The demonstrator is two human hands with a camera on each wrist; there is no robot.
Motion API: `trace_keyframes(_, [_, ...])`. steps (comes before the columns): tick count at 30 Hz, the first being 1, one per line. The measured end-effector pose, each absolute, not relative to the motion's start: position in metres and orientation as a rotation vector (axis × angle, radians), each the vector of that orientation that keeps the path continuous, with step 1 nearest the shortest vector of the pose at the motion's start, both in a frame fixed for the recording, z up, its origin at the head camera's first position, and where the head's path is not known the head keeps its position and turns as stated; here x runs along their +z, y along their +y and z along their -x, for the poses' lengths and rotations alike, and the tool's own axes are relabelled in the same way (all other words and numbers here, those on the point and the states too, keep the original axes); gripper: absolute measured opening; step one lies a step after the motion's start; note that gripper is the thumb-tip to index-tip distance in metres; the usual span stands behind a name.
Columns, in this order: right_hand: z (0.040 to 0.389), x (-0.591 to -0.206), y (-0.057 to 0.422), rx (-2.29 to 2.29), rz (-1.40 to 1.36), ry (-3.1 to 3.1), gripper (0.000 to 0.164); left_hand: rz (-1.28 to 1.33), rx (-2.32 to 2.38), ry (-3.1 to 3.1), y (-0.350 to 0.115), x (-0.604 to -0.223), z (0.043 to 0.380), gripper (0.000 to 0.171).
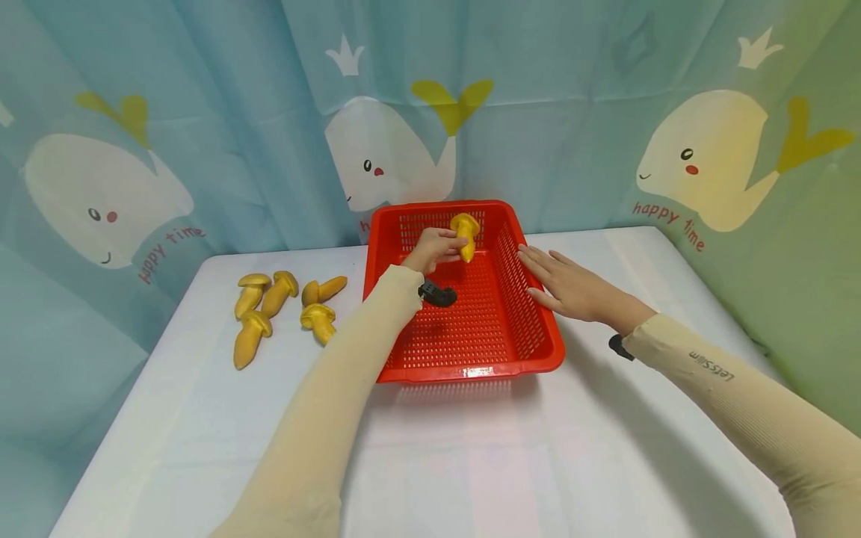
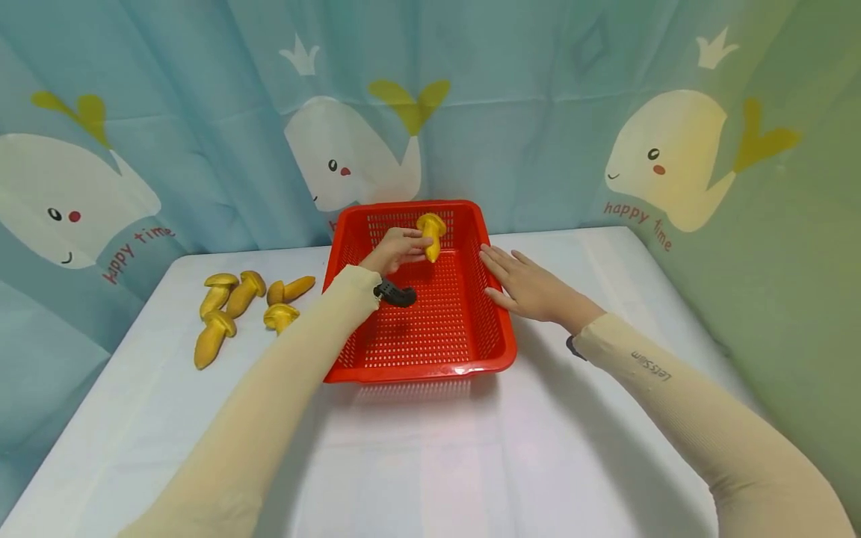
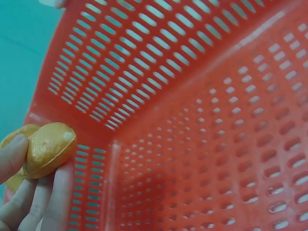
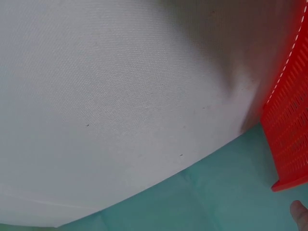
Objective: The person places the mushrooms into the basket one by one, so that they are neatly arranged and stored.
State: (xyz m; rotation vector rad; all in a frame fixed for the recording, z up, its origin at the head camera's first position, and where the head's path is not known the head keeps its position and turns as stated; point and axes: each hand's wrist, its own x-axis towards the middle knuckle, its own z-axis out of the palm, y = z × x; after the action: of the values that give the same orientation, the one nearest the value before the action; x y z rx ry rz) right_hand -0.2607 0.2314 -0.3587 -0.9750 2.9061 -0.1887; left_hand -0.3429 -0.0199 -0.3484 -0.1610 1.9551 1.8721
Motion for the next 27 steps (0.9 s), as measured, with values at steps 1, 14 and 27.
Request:
trace_keyframes(1, [0.261,-0.359,0.231,-0.188,0.978,2.907,0.069,0.164,1.869,1.960,-0.019,-0.352,0.344,0.051])
trace_keyframes(14, [0.261,-0.359,0.231,-0.213,0.964,2.899,0.070,0.056,1.862,1.977,0.000,-0.491,0.437,0.058])
trace_keyframes(27, [0.262,-0.362,0.233,-0.204,0.965,2.902,0.070,0.016,1.808,2.011,0.015,-0.526,0.444,0.048])
